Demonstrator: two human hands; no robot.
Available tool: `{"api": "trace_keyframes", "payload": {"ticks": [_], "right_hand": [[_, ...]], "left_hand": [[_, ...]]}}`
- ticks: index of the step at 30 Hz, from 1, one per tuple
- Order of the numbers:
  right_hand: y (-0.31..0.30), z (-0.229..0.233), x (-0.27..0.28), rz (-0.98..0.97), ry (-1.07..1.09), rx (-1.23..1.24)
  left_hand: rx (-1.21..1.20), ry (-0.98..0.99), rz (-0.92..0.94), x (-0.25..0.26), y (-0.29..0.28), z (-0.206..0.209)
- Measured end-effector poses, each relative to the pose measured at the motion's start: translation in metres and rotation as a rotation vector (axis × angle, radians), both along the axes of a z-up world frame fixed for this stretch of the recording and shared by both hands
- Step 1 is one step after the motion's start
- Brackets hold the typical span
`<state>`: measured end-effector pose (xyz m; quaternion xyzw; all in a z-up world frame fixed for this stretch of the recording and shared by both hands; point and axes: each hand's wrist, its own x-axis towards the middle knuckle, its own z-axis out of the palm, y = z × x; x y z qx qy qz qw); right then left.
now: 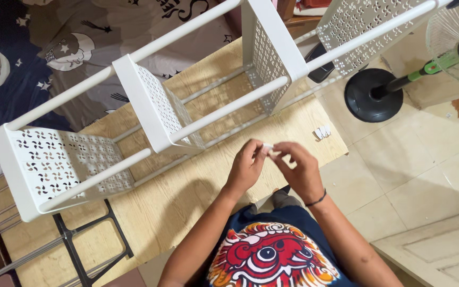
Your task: The person assembles a white plastic shelving unit on a wooden table. They lift and reposition the frame, then insert small white plastic clips into the side rails and attach a horizontal support bar. The unit remains on the table at the end of the clip.
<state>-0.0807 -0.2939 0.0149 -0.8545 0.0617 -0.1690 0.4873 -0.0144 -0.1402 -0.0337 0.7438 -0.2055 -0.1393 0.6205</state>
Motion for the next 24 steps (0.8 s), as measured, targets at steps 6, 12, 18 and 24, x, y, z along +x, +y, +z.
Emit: {"api": "trace_keyframes", "payload": {"ticks": [6,12,18,24], "right_hand": [[-0.007,-0.037,-0.03,-0.01,0.159,-0.073],[-0.019,-0.061,-0.04,-0.176,0.26,-0.225],[-0.04,-0.073,-0.044,-0.293,0.321,-0.228],[-0.067,-0.09,-0.047,-0.352,0.346,-0.262]], "left_hand": [[0.112,0.321,-0.066,-0.021,-0.007,-0.048],[0.12,0.118,-0.017,-0.031,-0.03,-0.059],[0.123,-0.02,-0.05,-0.029,-0.059,-0.065],[0.325,-0.157,-0.108,-0.031,-0.086,-0.069]]}}
